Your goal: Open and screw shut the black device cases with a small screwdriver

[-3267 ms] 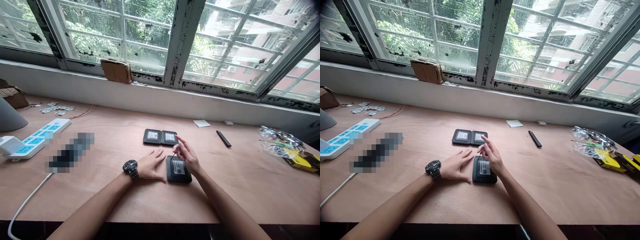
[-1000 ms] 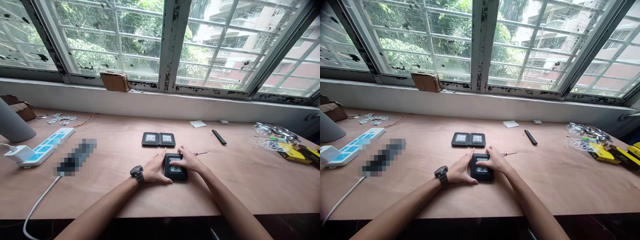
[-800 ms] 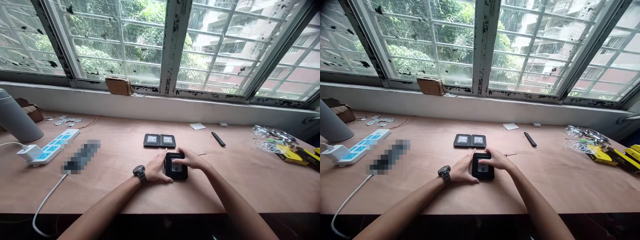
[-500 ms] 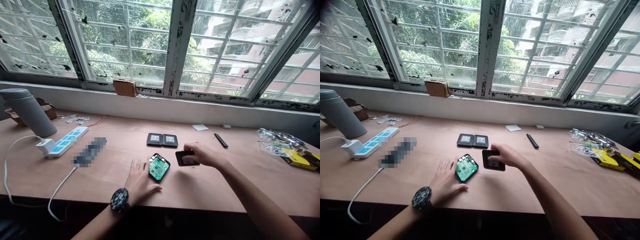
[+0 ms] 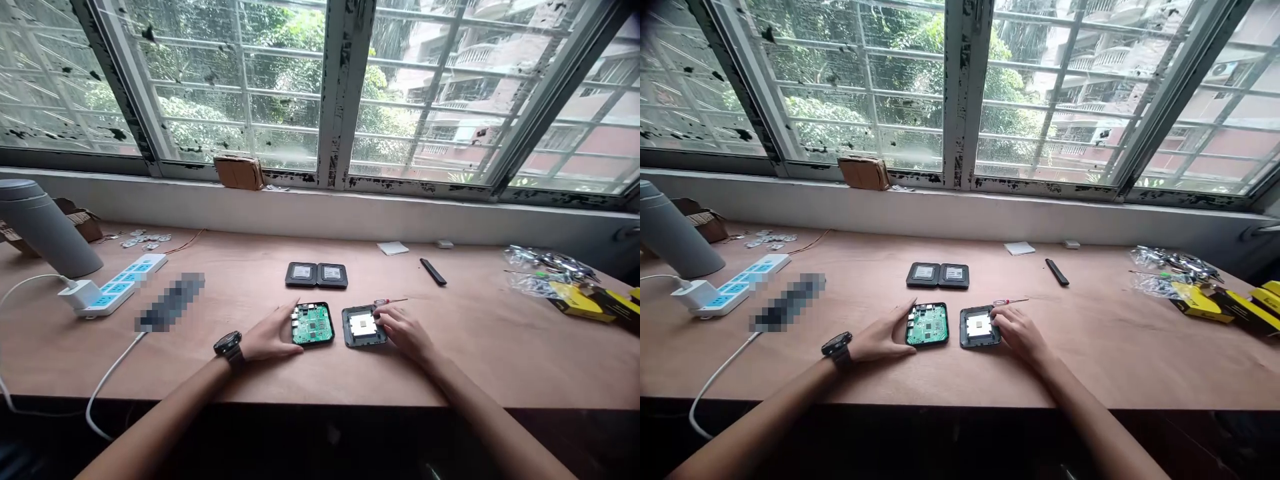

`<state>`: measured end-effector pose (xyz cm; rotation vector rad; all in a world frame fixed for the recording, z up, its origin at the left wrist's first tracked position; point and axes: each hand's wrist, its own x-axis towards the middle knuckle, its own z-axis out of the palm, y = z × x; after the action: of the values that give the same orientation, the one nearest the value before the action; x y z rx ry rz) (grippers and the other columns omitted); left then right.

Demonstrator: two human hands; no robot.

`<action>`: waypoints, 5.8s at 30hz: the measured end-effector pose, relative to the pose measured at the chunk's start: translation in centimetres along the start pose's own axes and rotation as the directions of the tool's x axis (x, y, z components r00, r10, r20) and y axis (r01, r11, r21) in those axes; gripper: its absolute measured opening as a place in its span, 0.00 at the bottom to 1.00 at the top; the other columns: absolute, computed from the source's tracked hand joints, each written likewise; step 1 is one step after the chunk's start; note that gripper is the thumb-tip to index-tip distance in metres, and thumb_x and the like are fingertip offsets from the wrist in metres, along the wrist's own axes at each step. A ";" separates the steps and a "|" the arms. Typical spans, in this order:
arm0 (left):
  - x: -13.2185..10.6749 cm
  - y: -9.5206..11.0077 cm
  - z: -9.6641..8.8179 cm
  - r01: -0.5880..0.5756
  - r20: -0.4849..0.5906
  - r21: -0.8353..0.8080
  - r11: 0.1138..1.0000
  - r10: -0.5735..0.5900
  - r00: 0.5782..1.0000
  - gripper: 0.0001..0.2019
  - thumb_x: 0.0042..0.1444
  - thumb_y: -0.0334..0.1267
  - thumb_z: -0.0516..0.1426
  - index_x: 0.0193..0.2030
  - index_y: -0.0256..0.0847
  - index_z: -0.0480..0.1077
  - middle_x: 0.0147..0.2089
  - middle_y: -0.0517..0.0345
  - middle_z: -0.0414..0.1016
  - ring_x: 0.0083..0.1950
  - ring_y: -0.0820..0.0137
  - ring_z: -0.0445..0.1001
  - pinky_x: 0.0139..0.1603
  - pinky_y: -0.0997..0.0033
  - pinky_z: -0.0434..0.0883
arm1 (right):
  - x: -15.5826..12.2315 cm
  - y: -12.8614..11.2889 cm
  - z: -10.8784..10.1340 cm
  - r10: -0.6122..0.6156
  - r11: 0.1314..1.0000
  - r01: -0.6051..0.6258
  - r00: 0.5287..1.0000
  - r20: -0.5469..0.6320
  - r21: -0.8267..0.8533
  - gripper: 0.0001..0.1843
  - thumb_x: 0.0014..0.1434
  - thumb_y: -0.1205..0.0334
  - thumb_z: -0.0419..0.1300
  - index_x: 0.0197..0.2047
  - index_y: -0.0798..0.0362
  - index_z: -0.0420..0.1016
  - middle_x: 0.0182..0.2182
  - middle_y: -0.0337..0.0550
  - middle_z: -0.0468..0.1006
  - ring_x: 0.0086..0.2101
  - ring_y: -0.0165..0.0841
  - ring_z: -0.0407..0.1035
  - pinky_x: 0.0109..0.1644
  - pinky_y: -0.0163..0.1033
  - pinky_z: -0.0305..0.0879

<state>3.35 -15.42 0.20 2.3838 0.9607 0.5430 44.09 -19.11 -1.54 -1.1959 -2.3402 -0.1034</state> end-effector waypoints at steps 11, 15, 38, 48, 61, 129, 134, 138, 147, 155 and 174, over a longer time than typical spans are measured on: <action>1.9 -1.1 0.5 -0.024 0.123 0.162 0.986 0.004 0.992 0.63 0.48 0.68 0.65 0.78 0.43 0.32 0.79 0.44 0.39 0.77 0.45 0.43 0.75 0.48 0.50 | -2.5 -1.0 -0.2 0.282 0.937 -0.287 0.958 0.055 0.199 0.16 0.71 0.58 0.52 0.57 0.42 0.75 0.60 0.46 0.73 0.56 0.42 0.72 0.59 0.49 0.72; 0.9 -2.5 0.7 -0.059 0.164 0.356 0.933 0.000 0.986 0.54 0.57 0.72 0.54 0.78 0.46 0.33 0.79 0.50 0.36 0.78 0.48 0.39 0.77 0.47 0.40 | -4.0 -1.0 -1.2 0.416 0.883 -0.442 0.892 0.177 0.158 0.27 0.70 0.44 0.51 0.69 0.42 0.64 0.68 0.44 0.65 0.64 0.46 0.63 0.66 0.53 0.65; 1.5 -3.3 0.3 -0.028 0.130 0.202 0.979 0.001 0.992 0.55 0.52 0.69 0.61 0.78 0.46 0.42 0.77 0.50 0.44 0.77 0.51 0.46 0.76 0.52 0.48 | -1.3 -0.6 -1.8 0.239 0.913 -0.347 0.881 0.408 0.215 0.62 0.51 0.33 0.68 0.77 0.45 0.41 0.75 0.47 0.45 0.72 0.52 0.39 0.75 0.59 0.40; 6.4 -2.4 1.1 -0.102 0.183 0.107 0.989 0.081 0.980 0.55 0.45 0.67 0.67 0.75 0.47 0.53 0.75 0.49 0.53 0.76 0.52 0.50 0.76 0.53 0.44 | -0.8 1.1 -1.4 0.320 0.709 -0.338 0.936 0.145 0.619 0.58 0.51 0.48 0.72 0.76 0.41 0.43 0.64 0.51 0.66 0.65 0.50 0.61 0.69 0.61 0.55; 5.9 -5.3 -0.5 0.060 -0.124 -0.118 0.991 -0.075 0.989 0.24 0.61 0.57 0.60 0.56 0.43 0.78 0.54 0.52 0.81 0.52 0.58 0.80 0.53 0.64 0.75 | 9.8 -5.7 -1.1 0.027 0.879 -0.150 0.963 0.268 0.453 0.49 0.51 0.39 0.70 0.71 0.45 0.61 0.69 0.50 0.61 0.66 0.52 0.57 0.70 0.56 0.56; 5.9 -4.8 -0.2 -0.015 -0.206 0.138 0.990 0.044 0.977 0.15 0.69 0.46 0.56 0.54 0.43 0.78 0.50 0.52 0.83 0.48 0.62 0.81 0.50 0.62 0.77 | 5.5 -3.9 -0.3 -0.014 0.986 -0.047 0.931 0.364 0.158 0.59 0.55 0.33 0.65 0.77 0.44 0.39 0.75 0.49 0.46 0.71 0.53 0.44 0.73 0.60 0.49; 5.3 -0.3 2.9 -0.422 -0.156 0.378 0.824 0.506 0.848 0.14 0.71 0.39 0.55 0.57 0.37 0.74 0.58 0.49 0.78 0.60 0.61 0.76 0.65 0.54 0.71 | 1.4 -4.1 0.6 0.008 1.000 -0.005 0.967 0.255 -0.013 0.55 0.60 0.37 0.62 0.77 0.51 0.39 0.74 0.55 0.46 0.71 0.54 0.45 0.72 0.61 0.52; 4.7 2.1 6.1 -0.601 -0.012 0.399 0.692 0.660 0.752 0.20 0.71 0.38 0.54 0.65 0.30 0.66 0.67 0.40 0.69 0.70 0.56 0.65 0.71 0.56 0.67 | 1.3 -5.1 1.2 -0.014 0.999 0.023 0.956 0.293 -0.027 0.54 0.64 0.38 0.58 0.77 0.57 0.35 0.75 0.59 0.39 0.72 0.52 0.39 0.72 0.60 0.51; 4.2 2.2 7.0 -0.632 0.142 0.410 0.657 0.639 0.756 0.20 0.71 0.26 0.49 0.68 0.28 0.61 0.69 0.38 0.64 0.74 0.57 0.58 0.73 0.57 0.63 | 1.9 -5.1 1.0 -0.019 1.000 0.017 0.930 0.366 0.008 0.48 0.65 0.39 0.57 0.77 0.52 0.42 0.75 0.54 0.39 0.72 0.52 0.40 0.73 0.59 0.49; 4.2 2.9 6.8 -0.616 0.128 0.374 0.694 0.619 0.775 0.19 0.71 0.26 0.49 0.67 0.29 0.61 0.68 0.37 0.66 0.72 0.57 0.61 0.71 0.57 0.65 | 1.9 -5.1 1.1 0.005 1.000 -0.003 0.923 0.385 -0.007 0.47 0.65 0.39 0.57 0.76 0.52 0.45 0.75 0.56 0.42 0.72 0.53 0.43 0.72 0.60 0.50; 5.3 -0.2 4.3 -0.497 -0.013 0.266 0.826 0.519 0.855 0.21 0.62 0.30 0.55 0.62 0.36 0.71 0.67 0.44 0.69 0.69 0.58 0.67 0.70 0.56 0.67 | 1.1 -5.2 1.3 0.067 0.997 -0.054 0.972 0.227 -0.062 0.29 0.71 0.56 0.52 0.73 0.46 0.57 0.68 0.50 0.64 0.61 0.45 0.65 0.63 0.54 0.65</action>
<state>9.06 -12.72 -2.40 2.8885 0.4244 0.7568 39.04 -21.13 -1.34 -1.3693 -2.5093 -0.0098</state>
